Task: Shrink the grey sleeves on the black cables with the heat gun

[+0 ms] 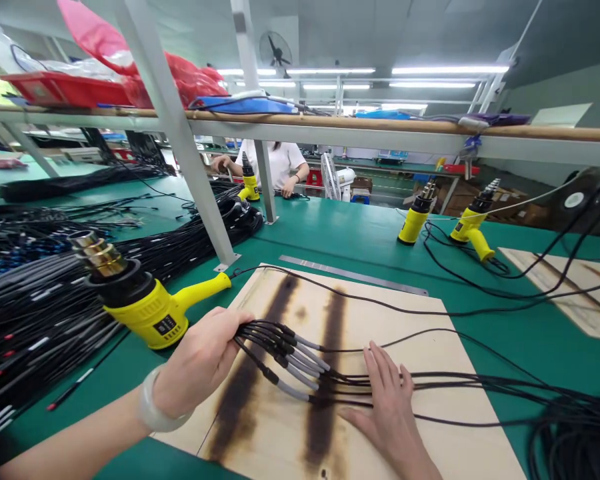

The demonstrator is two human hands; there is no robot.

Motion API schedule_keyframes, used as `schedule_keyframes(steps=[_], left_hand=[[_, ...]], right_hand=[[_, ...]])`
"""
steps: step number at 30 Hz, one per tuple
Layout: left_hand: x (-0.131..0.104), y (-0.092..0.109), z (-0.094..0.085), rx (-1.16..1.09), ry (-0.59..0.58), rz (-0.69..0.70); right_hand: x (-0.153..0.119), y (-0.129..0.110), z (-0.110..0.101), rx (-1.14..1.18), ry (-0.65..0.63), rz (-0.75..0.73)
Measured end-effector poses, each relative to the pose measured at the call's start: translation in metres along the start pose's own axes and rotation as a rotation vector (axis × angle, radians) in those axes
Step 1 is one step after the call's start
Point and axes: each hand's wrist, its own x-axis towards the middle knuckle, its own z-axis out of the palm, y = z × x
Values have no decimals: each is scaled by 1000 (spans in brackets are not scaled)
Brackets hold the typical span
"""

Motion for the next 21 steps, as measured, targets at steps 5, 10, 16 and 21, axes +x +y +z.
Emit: schedule_keyframes(steps=[5, 10, 16, 21], left_hand=[[-9, 11, -19, -101, -12, -94], [-18, -15, -20, -35, -143, -258], [-31, -36, 34, -92, -738, -334], [-35, -3, 73, -64, -816, -162]], right_hand=[[0, -5, 0, 90, -29, -2], [0, 13, -39, 337, 57, -5], [-3, 11, -123, 529, 29, 139], [-5, 6, -147, 506, -24, 165]])
